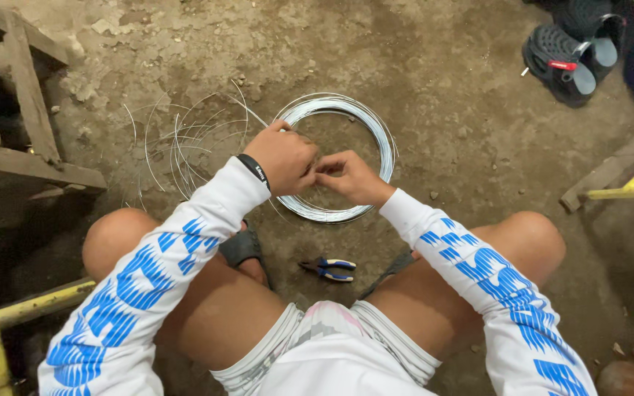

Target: The person sits on the floor and repeatedly pulls lengths of thin metal wire from a coil, cuts them with pliers, and places the cut pieces on the ground. The person continues this process throughout the clip.

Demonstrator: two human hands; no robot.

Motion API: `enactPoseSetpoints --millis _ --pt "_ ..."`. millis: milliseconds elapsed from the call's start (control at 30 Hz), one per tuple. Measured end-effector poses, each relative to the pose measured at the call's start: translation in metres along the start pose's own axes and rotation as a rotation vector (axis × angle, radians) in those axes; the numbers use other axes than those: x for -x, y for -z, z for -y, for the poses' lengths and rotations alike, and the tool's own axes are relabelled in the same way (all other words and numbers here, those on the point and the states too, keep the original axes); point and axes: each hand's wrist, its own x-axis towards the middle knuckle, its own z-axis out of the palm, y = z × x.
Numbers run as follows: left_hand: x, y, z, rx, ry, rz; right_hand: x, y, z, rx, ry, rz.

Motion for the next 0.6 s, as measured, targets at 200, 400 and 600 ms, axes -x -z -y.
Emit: enactPoseSetpoints --millis 200,400,600 --pt "-0.009 -0.003 -0.001 -0.031 0.046 0.337 0.007 -0.005 0.005 0.063 0.047 0.007" --pt "-0.008 -0.001 0.008 0.032 0.051 0.286 0.009 -0.009 0.005 -0.124 -0.051 -0.009" --pt "-0.004 0.008 0.010 0.032 0.067 0.225 0.010 -0.005 -0.005 -0.246 -0.041 -0.006"
